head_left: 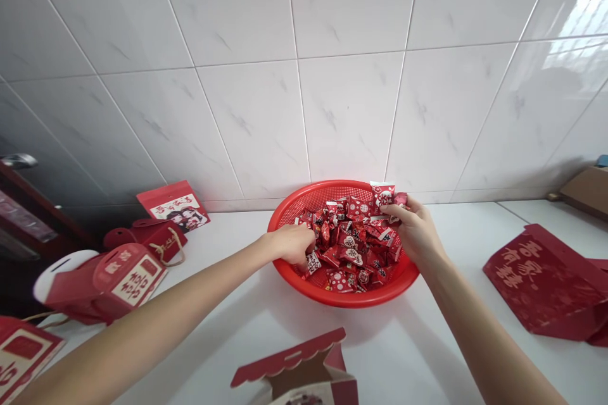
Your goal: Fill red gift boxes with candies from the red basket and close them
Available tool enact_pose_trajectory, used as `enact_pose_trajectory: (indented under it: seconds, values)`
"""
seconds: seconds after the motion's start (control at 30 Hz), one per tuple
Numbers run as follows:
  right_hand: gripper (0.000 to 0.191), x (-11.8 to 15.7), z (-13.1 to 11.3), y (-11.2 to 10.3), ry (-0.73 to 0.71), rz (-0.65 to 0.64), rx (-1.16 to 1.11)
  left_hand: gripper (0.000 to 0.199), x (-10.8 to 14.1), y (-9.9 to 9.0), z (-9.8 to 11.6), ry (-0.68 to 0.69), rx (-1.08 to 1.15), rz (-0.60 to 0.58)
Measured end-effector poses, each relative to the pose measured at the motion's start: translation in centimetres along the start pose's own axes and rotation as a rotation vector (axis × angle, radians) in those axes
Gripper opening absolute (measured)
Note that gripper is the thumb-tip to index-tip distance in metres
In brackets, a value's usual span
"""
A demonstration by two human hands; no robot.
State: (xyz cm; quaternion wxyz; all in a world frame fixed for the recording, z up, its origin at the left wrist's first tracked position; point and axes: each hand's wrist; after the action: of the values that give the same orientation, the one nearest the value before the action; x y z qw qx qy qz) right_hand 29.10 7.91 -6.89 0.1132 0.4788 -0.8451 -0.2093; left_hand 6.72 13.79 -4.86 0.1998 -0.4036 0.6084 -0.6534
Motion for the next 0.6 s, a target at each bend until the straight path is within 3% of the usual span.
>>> enact_pose_trajectory:
  seconds: [0.13, 0.3, 0.43, 0.6]
  values:
    - [0.026, -0.05, 0.06, 0.03, -0.001, -0.002, -0.005, 0.004, -0.18, 0.2, 0.33, 0.01, 0.019, 0.007]
    - [0.033, 0.0, -0.06, 0.01, 0.003, -0.001, 0.0, 0.021, -0.14, 0.14, 0.75, -0.024, 0.035, -0.013]
    - [0.033, -0.03, -0.05, 0.0, 0.005, 0.003, 0.008, 0.012, -0.34, 0.39, 0.98, -0.033, 0.032, -0.027]
    - [0.026, -0.16, 0.12, -0.14, -0.004, -0.006, 0.018, 0.014, -0.45, 0.43, 0.46, -0.022, 0.097, -0.044]
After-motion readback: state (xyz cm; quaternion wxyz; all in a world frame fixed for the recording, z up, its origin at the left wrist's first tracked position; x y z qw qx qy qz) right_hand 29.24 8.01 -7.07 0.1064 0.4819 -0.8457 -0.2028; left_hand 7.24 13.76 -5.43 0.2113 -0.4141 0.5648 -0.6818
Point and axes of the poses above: each hand's wrist, its own x-axis away from the middle knuckle, its own y-axis out of the palm, z = x × y, and after that the axes turned 9 degrees about z, right-handed
